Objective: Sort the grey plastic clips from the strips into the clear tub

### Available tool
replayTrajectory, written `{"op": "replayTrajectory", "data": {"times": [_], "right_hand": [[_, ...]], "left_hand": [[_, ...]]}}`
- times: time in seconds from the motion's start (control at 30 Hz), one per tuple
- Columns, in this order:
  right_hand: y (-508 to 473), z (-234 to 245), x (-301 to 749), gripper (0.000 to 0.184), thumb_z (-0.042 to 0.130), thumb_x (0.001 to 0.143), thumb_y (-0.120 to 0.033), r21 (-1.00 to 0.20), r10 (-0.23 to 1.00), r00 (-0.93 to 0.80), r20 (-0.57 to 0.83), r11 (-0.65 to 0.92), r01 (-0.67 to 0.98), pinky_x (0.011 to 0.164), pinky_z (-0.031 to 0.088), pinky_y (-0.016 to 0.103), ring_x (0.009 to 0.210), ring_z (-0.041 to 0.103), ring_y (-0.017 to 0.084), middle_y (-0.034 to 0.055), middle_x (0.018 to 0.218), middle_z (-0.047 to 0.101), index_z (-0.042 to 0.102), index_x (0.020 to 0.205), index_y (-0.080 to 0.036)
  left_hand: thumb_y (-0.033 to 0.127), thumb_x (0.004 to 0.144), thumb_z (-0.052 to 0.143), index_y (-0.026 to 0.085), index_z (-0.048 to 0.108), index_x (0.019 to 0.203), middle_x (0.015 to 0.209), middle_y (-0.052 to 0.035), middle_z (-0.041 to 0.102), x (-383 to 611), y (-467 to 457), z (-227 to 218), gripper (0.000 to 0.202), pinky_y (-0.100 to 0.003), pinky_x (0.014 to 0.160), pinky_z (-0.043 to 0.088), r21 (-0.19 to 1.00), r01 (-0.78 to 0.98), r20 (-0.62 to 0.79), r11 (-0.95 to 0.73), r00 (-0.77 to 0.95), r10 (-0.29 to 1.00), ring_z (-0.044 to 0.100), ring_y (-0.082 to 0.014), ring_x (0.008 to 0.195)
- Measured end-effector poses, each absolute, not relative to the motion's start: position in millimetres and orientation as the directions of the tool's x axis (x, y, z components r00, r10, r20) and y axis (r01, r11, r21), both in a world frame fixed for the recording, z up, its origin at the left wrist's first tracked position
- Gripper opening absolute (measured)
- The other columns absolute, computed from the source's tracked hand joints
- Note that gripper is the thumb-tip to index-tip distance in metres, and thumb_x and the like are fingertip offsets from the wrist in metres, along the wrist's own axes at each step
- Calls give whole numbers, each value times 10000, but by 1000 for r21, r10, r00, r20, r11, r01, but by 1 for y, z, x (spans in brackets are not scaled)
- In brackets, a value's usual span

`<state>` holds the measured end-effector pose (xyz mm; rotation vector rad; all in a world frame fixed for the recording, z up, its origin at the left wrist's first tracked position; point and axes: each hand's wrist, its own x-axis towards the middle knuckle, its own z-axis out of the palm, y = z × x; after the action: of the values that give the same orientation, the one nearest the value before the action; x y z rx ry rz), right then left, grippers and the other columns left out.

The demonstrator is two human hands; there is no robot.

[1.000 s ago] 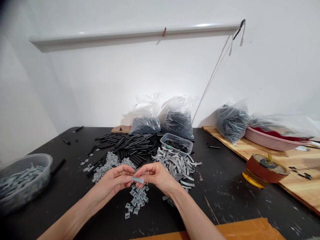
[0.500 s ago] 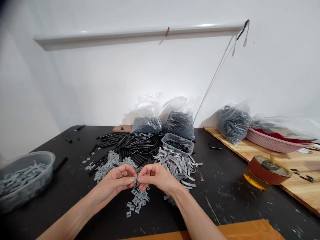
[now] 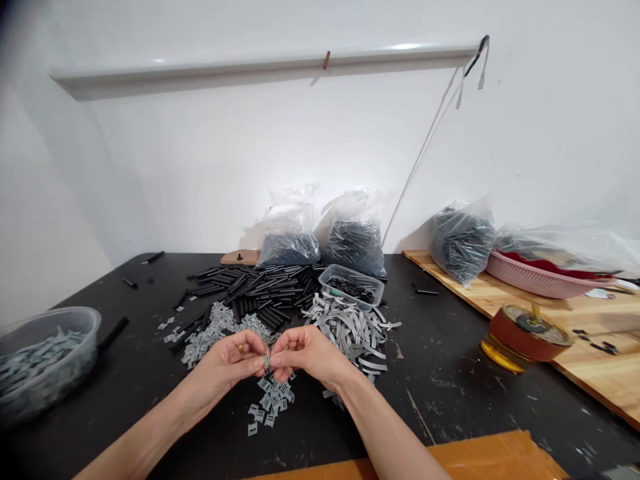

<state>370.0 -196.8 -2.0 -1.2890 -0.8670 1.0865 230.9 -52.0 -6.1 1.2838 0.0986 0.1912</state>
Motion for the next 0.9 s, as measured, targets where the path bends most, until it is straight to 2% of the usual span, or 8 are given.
{"op": "replayTrajectory", "data": {"times": [0.17,0.37,0.53,0.6,0.67,0.77,0.83,0.9], "right_hand": [[-194,-2,367,317,804,649,-358,-995,935,343,-89,-71,-64,551,481,223,509,579,101,13,572,643,647,746,-100],[-190,-6,364,295,779,692,-364,-1000,934,357,-21,-16,-18,530,461,209,505,569,96,6,563,626,632,741,-113],[-190,-6,362,320,796,687,-321,-997,933,353,66,79,-21,543,483,234,539,578,103,-11,674,617,665,927,-155],[-192,-5,362,231,747,752,-321,-991,939,319,128,110,73,564,476,237,563,568,96,9,734,610,709,910,-158],[-193,-2,362,169,692,810,-316,-968,934,295,200,143,205,580,457,231,595,554,92,29,774,603,738,819,-154],[-194,1,364,128,697,809,-289,-910,894,318,315,189,369,664,456,234,727,566,114,36,849,596,742,769,-175],[-195,3,365,129,699,809,-294,-913,872,355,335,208,351,693,465,241,762,574,124,39,873,599,722,773,-172],[-195,3,365,162,681,823,-320,-949,874,386,295,219,228,679,486,257,719,593,130,37,817,614,683,804,-159]], "left_hand": [[234,751,750,146,635,829,804,-28,631,232,-51,-9,164,-262,721,449,966,-61,7,251,977,212,573,-121,718],[214,717,772,157,611,790,756,1,605,232,-50,-12,186,-244,696,452,938,-18,-57,345,977,206,569,-104,680],[183,708,771,157,616,794,759,3,609,231,-51,-9,180,-237,704,465,921,3,-90,389,974,205,575,-96,679],[165,698,774,158,614,793,738,5,611,231,-51,-9,186,-229,690,467,910,24,-116,413,973,198,576,-93,668],[148,683,781,160,611,795,729,3,621,231,-50,-10,204,-224,680,471,898,47,-142,438,972,187,585,-96,666],[143,672,794,158,613,783,754,0,633,232,-44,-11,212,-225,688,483,888,26,-143,460,964,223,597,-97,675],[142,677,798,158,628,786,753,9,624,232,-38,-10,202,-212,691,484,879,-36,-113,476,953,282,595,-87,674],[130,680,799,168,657,851,796,6,638,232,-35,-9,225,-209,738,489,854,-97,-87,511,942,325,608,-88,721]]}}
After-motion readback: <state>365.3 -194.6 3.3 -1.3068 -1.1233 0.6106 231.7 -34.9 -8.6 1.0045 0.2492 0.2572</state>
